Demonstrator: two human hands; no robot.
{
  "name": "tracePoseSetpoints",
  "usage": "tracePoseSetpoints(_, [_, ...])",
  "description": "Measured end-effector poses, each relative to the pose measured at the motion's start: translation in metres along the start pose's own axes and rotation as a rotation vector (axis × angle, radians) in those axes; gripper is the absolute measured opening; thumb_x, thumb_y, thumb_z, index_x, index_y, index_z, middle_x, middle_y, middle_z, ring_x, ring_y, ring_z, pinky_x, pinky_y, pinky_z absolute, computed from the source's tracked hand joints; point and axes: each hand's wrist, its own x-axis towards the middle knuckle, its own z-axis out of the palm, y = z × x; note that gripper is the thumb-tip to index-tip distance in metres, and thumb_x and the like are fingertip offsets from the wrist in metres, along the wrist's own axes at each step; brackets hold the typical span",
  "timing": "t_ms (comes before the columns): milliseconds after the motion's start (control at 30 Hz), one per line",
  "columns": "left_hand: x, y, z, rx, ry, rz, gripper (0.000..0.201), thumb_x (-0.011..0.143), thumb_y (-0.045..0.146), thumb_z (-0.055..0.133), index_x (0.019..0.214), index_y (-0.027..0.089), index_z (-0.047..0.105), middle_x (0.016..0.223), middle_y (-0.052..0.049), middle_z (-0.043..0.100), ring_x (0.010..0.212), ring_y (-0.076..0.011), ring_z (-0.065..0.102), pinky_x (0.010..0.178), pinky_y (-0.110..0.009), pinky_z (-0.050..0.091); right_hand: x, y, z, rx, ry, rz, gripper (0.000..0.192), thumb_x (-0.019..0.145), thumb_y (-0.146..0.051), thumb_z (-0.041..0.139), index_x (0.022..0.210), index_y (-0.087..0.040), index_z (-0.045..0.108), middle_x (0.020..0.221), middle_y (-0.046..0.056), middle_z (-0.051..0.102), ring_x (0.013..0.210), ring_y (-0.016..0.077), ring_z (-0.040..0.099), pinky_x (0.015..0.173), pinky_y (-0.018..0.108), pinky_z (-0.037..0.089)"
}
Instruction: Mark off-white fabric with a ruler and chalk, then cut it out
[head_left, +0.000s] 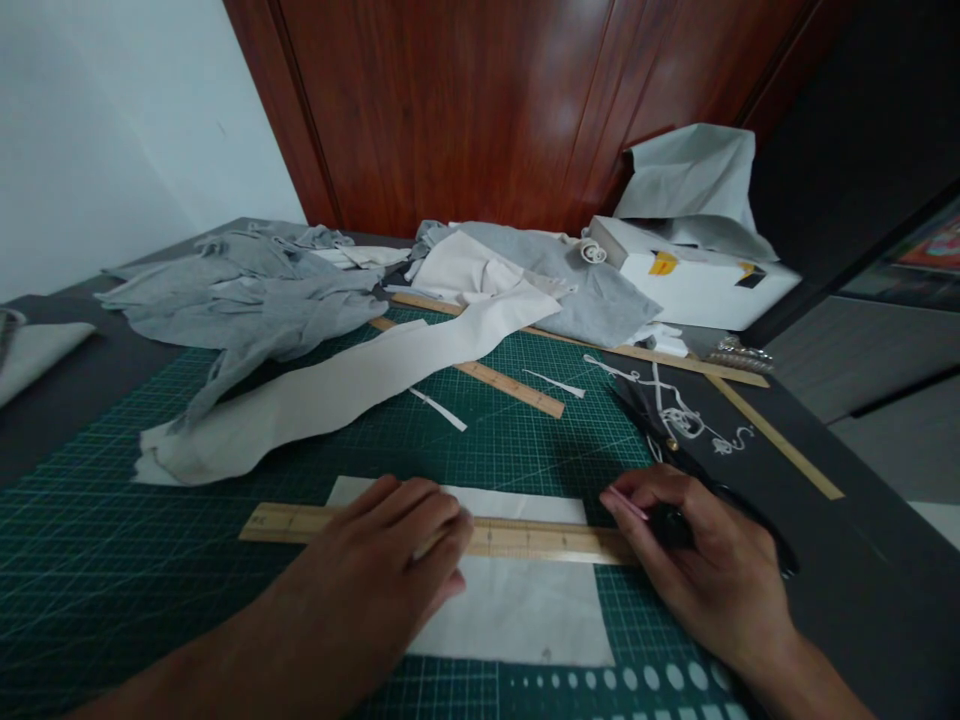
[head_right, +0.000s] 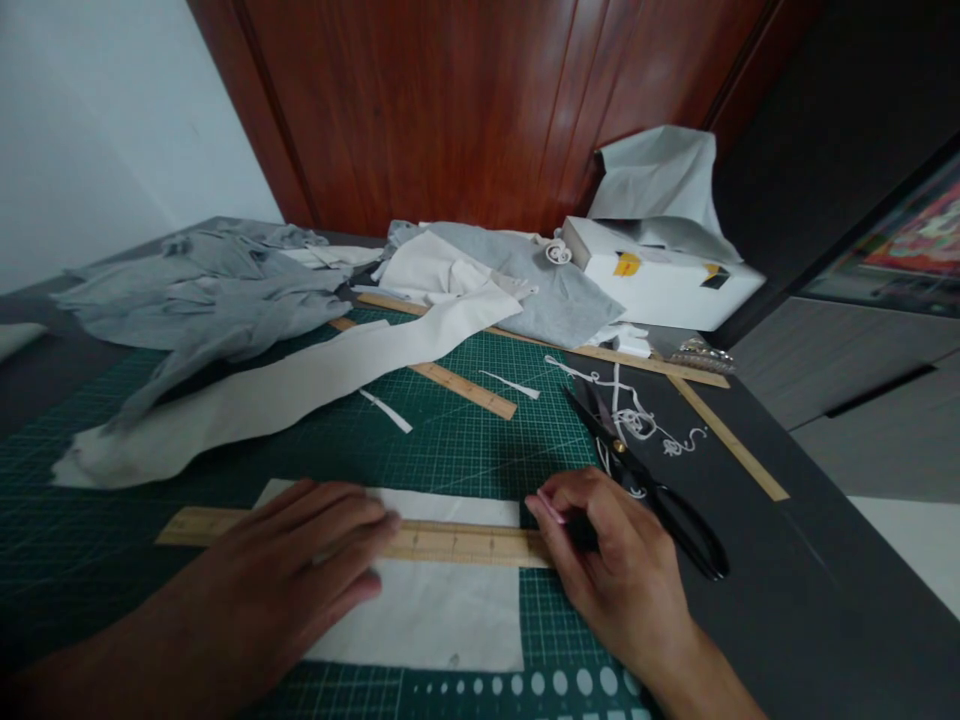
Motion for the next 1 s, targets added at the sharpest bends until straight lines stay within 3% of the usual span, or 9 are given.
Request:
tracePoseSetpoints(133, [0.01, -0.012, 0.004, -0.023, -0.154, -0.06, 0.023, 0.092, 0.008, 0.067, 0.11, 0.022, 0.069, 0.106, -0.003, 0.073, 0.092, -0.0239, 0.067, 0.086, -0.045, 0.054, 0.002, 0.002, 0.0, -0.024, 0.013, 0.022, 0.015, 0.101, -0.022, 0.068, 0.093, -0.028, 0.057, 0.083, 0.0, 0.076, 0.069, 0.0176, 0.075, 0.066, 0.029, 0.06])
tracePoseSetpoints(267, [0.012, -0.014, 0.003, 0.051, -0.159, 0.029, 0.028, 0.089, 0.005, 0.065, 0.112, 0.021, 0.07, 0.104, -0.005, 0.074, 0.089, -0.0238, 0.067, 0.087, -0.044, 0.054, 0.001, 0.0, -0.001, -0.011, 0.024, 0.014, 0.015, 0.101, -0.022, 0.068, 0.092, -0.028, 0.057, 0.083, 0.001, 0.078, 0.069, 0.018, 0.077, 0.066, 0.029, 0.062])
tracePoseSetpoints(367, [0.012, -0.01, 0.002, 0.071, -0.106, 0.023, 0.024, 0.092, 0.008, 0.064, 0.112, 0.021, 0.071, 0.103, -0.005, 0.075, 0.09, -0.0241, 0.067, 0.083, -0.042, 0.055, -0.002, -0.005, -0.003, 0.007, -0.023, -0.024, 0.014, 0.102, -0.018, 0.066, 0.095, -0.026, 0.057, 0.087, 0.004, 0.08, 0.074, 0.0185, 0.079, 0.067, 0.029, 0.063])
tracePoseSetpoints(467, [0.01, 0.0, 0.001, 0.045, 0.047, 0.065, 0.02, 0.103, 0.016, 0.054, 0.113, 0.022, 0.071, 0.109, -0.003, 0.077, 0.097, -0.0221, 0.068, 0.091, -0.04, 0.056, -0.007, -0.012, -0.006, 0.046, -0.075, -0.18, 0.017, 0.099, -0.009, 0.067, 0.104, -0.024, 0.06, 0.093, 0.007, 0.082, 0.086, 0.0206, 0.081, 0.078, 0.032, 0.066])
tracePoseSetpoints(567, [0.006, 0.012, 0.004, -0.012, 0.179, 0.097, 0.03, 0.111, 0.019, 0.042, 0.109, 0.022, 0.072, 0.106, 0.0, 0.08, 0.103, -0.0171, 0.069, 0.103, -0.034, 0.053, -0.01, -0.022, -0.009, 0.033, -0.139, -0.32, 0.023, 0.098, -0.008, 0.067, 0.116, -0.022, 0.064, 0.1, 0.007, 0.086, 0.096, 0.0228, 0.083, 0.088, 0.033, 0.068])
tracePoseSetpoints(800, [-0.013, 0.02, 0.027, -0.002, 0.127, 0.079, 0.028, 0.109, 0.021, 0.049, 0.117, 0.023, 0.076, 0.128, 0.002, 0.079, 0.129, -0.016, 0.062, 0.125, -0.03, 0.039, -0.005, -0.028, -0.006, -0.01, -0.272, -0.366, 0.022, 0.112, -0.015, 0.049, 0.119, -0.018, 0.07, 0.113, 0.007, 0.088, 0.106, 0.025, 0.084, 0.103, 0.034, 0.068])
tracePoseSetpoints(1000, [-0.013, 0.006, 0.032, 0.109, 0.201, 0.176, 0.027, 0.106, 0.016, 0.052, 0.111, 0.023, 0.077, 0.126, -0.001, 0.078, 0.128, -0.0183, 0.062, 0.121, -0.034, 0.045, -0.018, -0.018, 0.005, 0.046, -0.232, -0.293, 0.025, 0.103, -0.01, 0.063, 0.124, -0.019, 0.073, 0.115, 0.005, 0.088, 0.105, 0.0245, 0.085, 0.095, 0.031, 0.071])
